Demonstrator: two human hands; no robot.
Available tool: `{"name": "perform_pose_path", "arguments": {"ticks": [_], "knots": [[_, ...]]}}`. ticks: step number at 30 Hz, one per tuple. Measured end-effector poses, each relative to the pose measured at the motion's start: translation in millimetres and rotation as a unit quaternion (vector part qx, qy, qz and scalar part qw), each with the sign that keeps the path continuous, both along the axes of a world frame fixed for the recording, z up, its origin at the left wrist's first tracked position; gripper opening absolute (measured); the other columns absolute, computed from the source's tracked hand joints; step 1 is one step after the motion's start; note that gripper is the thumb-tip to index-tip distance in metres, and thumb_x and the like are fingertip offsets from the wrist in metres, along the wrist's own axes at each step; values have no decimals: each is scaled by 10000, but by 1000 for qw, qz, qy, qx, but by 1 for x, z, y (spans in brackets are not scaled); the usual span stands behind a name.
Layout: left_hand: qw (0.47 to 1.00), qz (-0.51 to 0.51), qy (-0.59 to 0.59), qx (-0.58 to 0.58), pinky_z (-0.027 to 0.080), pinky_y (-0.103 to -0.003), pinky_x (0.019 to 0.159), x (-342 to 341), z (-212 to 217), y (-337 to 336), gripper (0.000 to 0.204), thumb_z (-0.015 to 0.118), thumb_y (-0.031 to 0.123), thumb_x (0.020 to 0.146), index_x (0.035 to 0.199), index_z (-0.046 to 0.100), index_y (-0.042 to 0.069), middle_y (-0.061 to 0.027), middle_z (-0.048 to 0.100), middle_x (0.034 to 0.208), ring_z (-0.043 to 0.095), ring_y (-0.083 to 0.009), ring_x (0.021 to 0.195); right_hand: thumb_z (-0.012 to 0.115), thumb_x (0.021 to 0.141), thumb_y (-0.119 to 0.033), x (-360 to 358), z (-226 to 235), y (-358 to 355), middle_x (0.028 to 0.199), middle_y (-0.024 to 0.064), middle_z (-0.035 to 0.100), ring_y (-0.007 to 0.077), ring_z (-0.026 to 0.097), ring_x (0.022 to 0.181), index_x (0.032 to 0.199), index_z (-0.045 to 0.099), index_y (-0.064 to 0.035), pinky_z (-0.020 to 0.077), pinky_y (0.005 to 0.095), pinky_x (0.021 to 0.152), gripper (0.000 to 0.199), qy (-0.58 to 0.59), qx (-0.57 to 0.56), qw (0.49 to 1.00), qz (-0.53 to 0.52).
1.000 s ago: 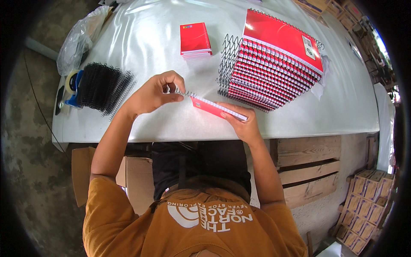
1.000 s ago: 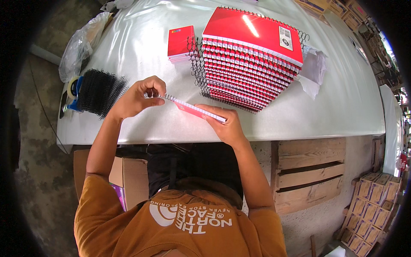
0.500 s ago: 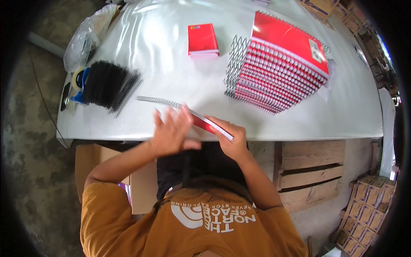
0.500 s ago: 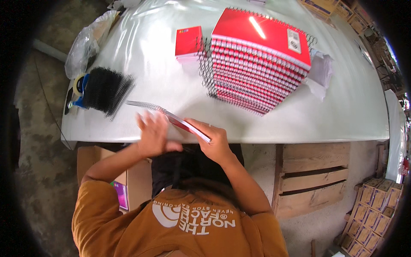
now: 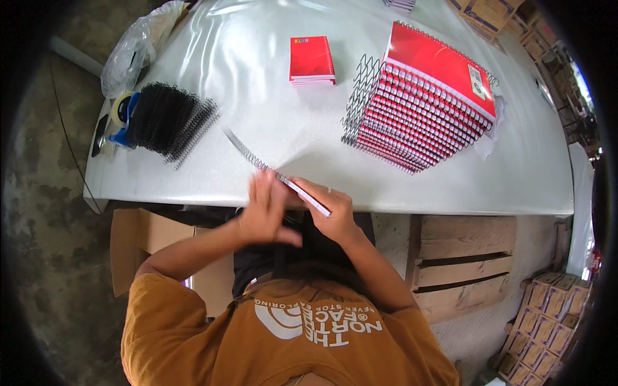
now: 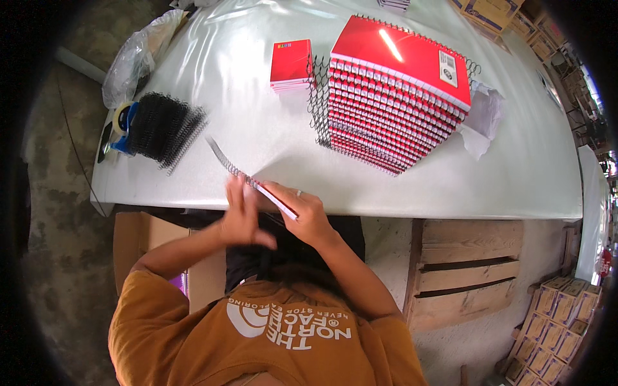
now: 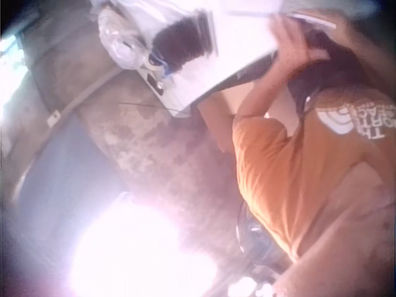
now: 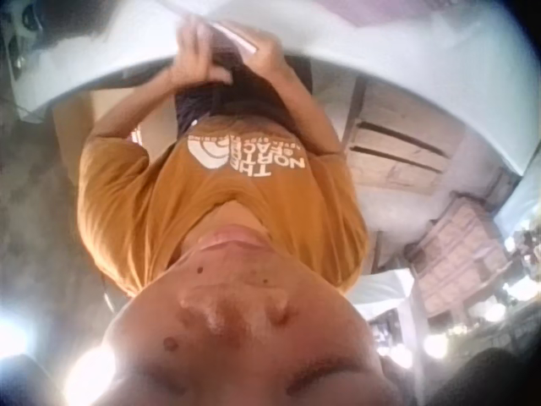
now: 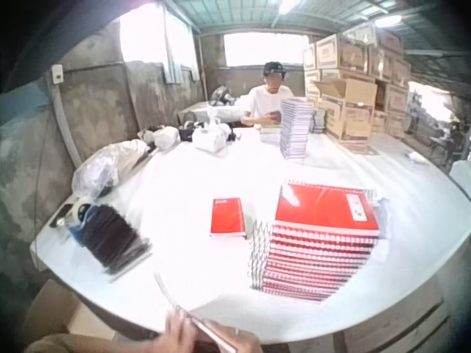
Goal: The person manually inserts a spiral binding through the holes of small red notebooks and places them onto a finished stack.
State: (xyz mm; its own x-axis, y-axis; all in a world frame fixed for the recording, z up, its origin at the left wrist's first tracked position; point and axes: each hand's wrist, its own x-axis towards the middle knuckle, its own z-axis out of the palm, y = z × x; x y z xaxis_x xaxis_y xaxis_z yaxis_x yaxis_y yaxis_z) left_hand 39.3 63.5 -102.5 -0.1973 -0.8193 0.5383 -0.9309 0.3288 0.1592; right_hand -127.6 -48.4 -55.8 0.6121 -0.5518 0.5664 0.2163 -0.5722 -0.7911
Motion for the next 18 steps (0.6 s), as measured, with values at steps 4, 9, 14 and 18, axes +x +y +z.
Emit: {"name": "perform_pose_path", "arguments": {"ticks": [4,9,14,18], "knots": [[979,-22,-88,-181,52,-644,1027,13,64,-39,1111,431,808,690,1394,257,-34,-414,114,1384,126,-545,1308,584,730,87,2,-5,0,1091,167,627,314,631,965,1187,562,-32,523,365,801,472,-17,-63,998,10],[990,-126,54,38,202,-667,979,-16,21,-12,1027,548,711,704,1342,317,-60,-387,190,1375,199,-538,1296,594,724,75,4,-3,1,1085,168,628,308,629,969,1192,546,-19,521,371,803,480,9,79,996,-29],[968,-83,-147,-186,318,-544,786,20,25,-42,780,527,631,784,1189,426,-29,-219,435,1134,429,-393,935,614,710,59,13,-7,-4,1110,162,616,308,632,953,1206,523,-30,524,369,783,513,-38,-119,992,33],[981,-152,71,97,84,-671,1004,-18,3,-11,1167,483,803,637,1350,271,-97,-336,192,1405,112,-541,1313,616,757,11,4,8,-4,1099,159,621,319,633,934,1200,524,-32,518,368,766,454,17,42,998,43]]}}
